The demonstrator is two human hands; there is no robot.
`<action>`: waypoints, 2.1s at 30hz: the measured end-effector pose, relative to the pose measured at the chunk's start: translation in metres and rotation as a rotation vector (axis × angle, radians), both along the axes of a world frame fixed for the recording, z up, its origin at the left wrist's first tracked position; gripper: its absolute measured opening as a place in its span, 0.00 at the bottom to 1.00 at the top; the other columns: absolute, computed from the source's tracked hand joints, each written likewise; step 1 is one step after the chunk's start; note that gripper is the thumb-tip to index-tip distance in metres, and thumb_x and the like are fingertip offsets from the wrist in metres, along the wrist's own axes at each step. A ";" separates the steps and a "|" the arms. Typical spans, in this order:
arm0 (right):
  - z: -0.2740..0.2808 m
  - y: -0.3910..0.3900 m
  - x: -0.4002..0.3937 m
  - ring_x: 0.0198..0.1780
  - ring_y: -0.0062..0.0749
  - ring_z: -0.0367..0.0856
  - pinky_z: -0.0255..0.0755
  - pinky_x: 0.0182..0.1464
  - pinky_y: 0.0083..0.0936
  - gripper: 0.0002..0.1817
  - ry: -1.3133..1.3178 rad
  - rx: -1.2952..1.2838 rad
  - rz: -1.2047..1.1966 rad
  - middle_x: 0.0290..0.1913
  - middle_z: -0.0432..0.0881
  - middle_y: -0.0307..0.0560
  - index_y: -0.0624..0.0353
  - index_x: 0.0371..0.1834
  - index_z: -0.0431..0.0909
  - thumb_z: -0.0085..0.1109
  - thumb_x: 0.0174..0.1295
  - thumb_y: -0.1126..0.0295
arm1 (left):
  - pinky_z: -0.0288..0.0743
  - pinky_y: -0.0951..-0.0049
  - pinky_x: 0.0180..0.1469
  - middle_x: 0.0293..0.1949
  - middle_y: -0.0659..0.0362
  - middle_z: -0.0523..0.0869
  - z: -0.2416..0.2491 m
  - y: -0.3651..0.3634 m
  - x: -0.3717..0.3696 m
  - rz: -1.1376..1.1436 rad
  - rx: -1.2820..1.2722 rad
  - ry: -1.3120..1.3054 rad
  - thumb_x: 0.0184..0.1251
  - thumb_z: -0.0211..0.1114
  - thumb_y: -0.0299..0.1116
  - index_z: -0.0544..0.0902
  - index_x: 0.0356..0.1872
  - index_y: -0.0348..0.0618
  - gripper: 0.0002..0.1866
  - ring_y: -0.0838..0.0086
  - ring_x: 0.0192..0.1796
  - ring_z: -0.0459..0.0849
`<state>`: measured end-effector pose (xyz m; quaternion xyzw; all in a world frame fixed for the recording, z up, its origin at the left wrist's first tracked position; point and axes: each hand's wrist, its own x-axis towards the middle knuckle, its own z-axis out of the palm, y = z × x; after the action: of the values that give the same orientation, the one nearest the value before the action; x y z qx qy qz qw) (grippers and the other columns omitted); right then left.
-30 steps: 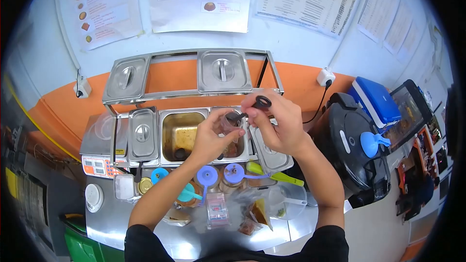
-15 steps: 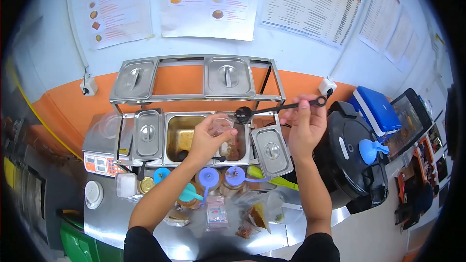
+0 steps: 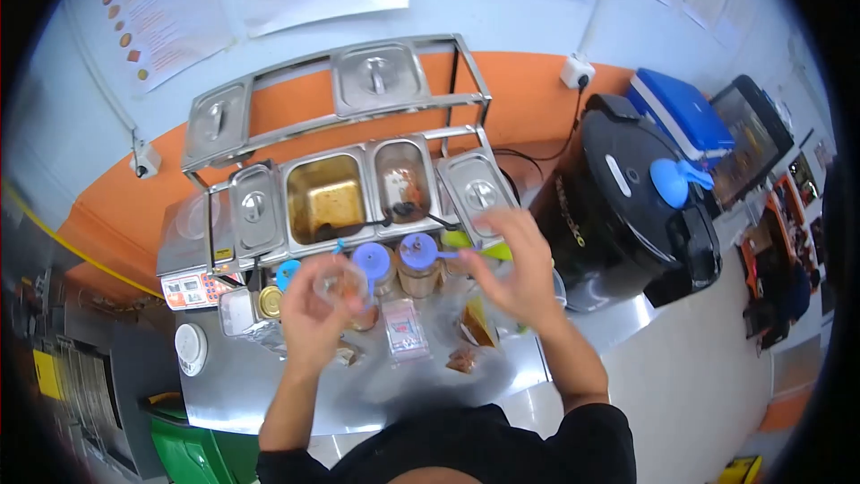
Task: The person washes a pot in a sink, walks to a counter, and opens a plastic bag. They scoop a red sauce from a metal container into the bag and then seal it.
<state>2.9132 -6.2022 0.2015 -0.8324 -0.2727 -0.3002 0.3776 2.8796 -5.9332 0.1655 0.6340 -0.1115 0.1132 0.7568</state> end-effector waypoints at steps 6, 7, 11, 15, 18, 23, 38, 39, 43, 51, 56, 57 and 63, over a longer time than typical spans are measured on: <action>-0.099 0.032 -0.142 0.36 0.18 0.78 0.75 0.38 0.18 0.11 1.101 0.768 0.416 0.41 0.81 0.43 0.63 0.52 0.75 0.56 0.71 0.70 | 0.73 0.70 0.58 0.55 0.53 0.76 -0.090 -0.046 -0.096 -0.147 0.060 0.127 0.49 0.79 0.24 0.79 0.54 0.37 0.28 0.69 0.57 0.77; -0.123 0.033 -0.153 0.37 0.19 0.79 0.75 0.37 0.18 0.12 1.166 0.797 0.363 0.42 0.80 0.41 0.63 0.53 0.75 0.55 0.71 0.69 | 0.74 0.71 0.55 0.55 0.54 0.75 -0.111 -0.051 -0.107 -0.137 0.071 0.133 0.50 0.79 0.25 0.79 0.55 0.37 0.28 0.70 0.54 0.79; -0.173 0.034 -0.183 0.39 0.22 0.80 0.76 0.39 0.20 0.15 1.377 0.814 0.223 0.44 0.79 0.42 0.63 0.53 0.74 0.59 0.70 0.65 | 0.74 0.70 0.55 0.54 0.53 0.75 -0.163 -0.051 -0.138 -0.116 0.241 0.235 0.49 0.78 0.26 0.80 0.55 0.37 0.28 0.67 0.55 0.79; -0.199 0.033 -0.192 0.47 0.29 0.83 0.79 0.58 0.29 0.09 1.633 1.273 0.247 0.49 0.78 0.43 0.59 0.48 0.75 0.60 0.66 0.75 | 0.75 0.70 0.54 0.50 0.53 0.75 -0.177 -0.046 -0.156 -0.129 0.551 0.304 0.49 0.78 0.29 0.81 0.57 0.42 0.30 0.63 0.55 0.79; -0.226 0.036 -0.200 0.51 0.30 0.81 0.78 0.59 0.29 0.11 1.631 1.293 0.228 0.50 0.77 0.42 0.59 0.48 0.75 0.61 0.64 0.79 | 0.75 0.70 0.56 0.48 0.54 0.74 -0.198 -0.040 -0.171 -0.177 0.490 0.437 0.51 0.78 0.29 0.79 0.61 0.43 0.32 0.64 0.54 0.79; -0.242 0.039 -0.197 0.52 0.30 0.81 0.78 0.58 0.29 0.14 1.643 1.386 0.207 0.50 0.78 0.42 0.58 0.49 0.76 0.63 0.61 0.81 | 0.74 0.73 0.62 0.54 0.55 0.78 -0.195 -0.037 -0.166 -0.270 -0.045 0.706 0.67 0.67 0.27 0.75 0.62 0.34 0.23 0.68 0.58 0.80; -0.248 0.033 -0.191 0.46 0.27 0.83 0.78 0.51 0.24 0.08 1.761 1.200 0.392 0.43 0.83 0.43 0.59 0.44 0.78 0.65 0.62 0.75 | 0.72 0.79 0.39 0.39 0.62 0.86 -0.197 -0.022 -0.165 -0.327 -0.319 1.278 0.63 0.71 0.31 0.84 0.45 0.42 0.11 0.80 0.41 0.81; -0.247 0.034 -0.190 0.45 0.26 0.82 0.78 0.51 0.23 0.07 1.763 1.154 0.413 0.42 0.83 0.42 0.58 0.43 0.78 0.64 0.64 0.75 | 0.70 0.82 0.37 0.38 0.63 0.86 -0.199 -0.022 -0.166 -0.317 -0.335 1.248 0.62 0.72 0.31 0.85 0.42 0.44 0.10 0.82 0.40 0.81; -0.246 0.036 -0.187 0.40 0.24 0.81 0.77 0.42 0.21 0.03 1.604 0.951 0.427 0.37 0.81 0.38 0.56 0.41 0.76 0.60 0.68 0.73 | 0.72 0.82 0.38 0.35 0.63 0.86 -0.196 -0.029 -0.167 -0.296 -0.308 1.190 0.62 0.72 0.29 0.85 0.41 0.43 0.08 0.81 0.37 0.82; -0.237 0.049 -0.187 0.29 0.46 0.83 0.76 0.29 0.35 0.07 0.905 0.111 -0.048 0.29 0.82 0.51 0.57 0.39 0.75 0.61 0.59 0.75 | 0.71 0.79 0.25 0.21 0.62 0.84 -0.209 -0.055 -0.164 0.170 0.693 0.312 0.53 0.71 0.24 0.84 0.31 0.39 0.05 0.84 0.22 0.78; -0.219 0.047 -0.180 0.26 0.44 0.83 0.76 0.27 0.36 0.07 0.682 -0.058 -0.142 0.25 0.82 0.50 0.59 0.35 0.76 0.62 0.54 0.78 | 0.76 0.75 0.26 0.22 0.57 0.85 -0.197 -0.057 -0.155 0.174 0.894 0.160 0.51 0.71 0.24 0.84 0.31 0.41 0.06 0.76 0.22 0.83; -0.212 0.046 -0.180 0.25 0.46 0.83 0.77 0.27 0.36 0.08 0.733 0.047 -0.121 0.24 0.82 0.50 0.59 0.35 0.76 0.63 0.53 0.78 | 0.78 0.74 0.27 0.22 0.57 0.86 -0.194 -0.058 -0.153 0.177 0.852 0.217 0.52 0.70 0.24 0.84 0.31 0.42 0.06 0.72 0.22 0.85; -0.208 0.041 -0.181 0.24 0.50 0.82 0.78 0.28 0.40 0.10 0.845 -0.097 -0.091 0.23 0.81 0.53 0.61 0.36 0.74 0.64 0.51 0.75 | 0.79 0.72 0.28 0.23 0.55 0.86 -0.169 -0.062 -0.149 0.088 0.875 0.209 0.53 0.69 0.25 0.84 0.32 0.41 0.05 0.69 0.24 0.86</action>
<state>2.7323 -6.1614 -0.0062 -0.9102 -0.0711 0.0639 0.4030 2.7303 -5.9950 -0.0036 0.9064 -0.0447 0.0227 0.4195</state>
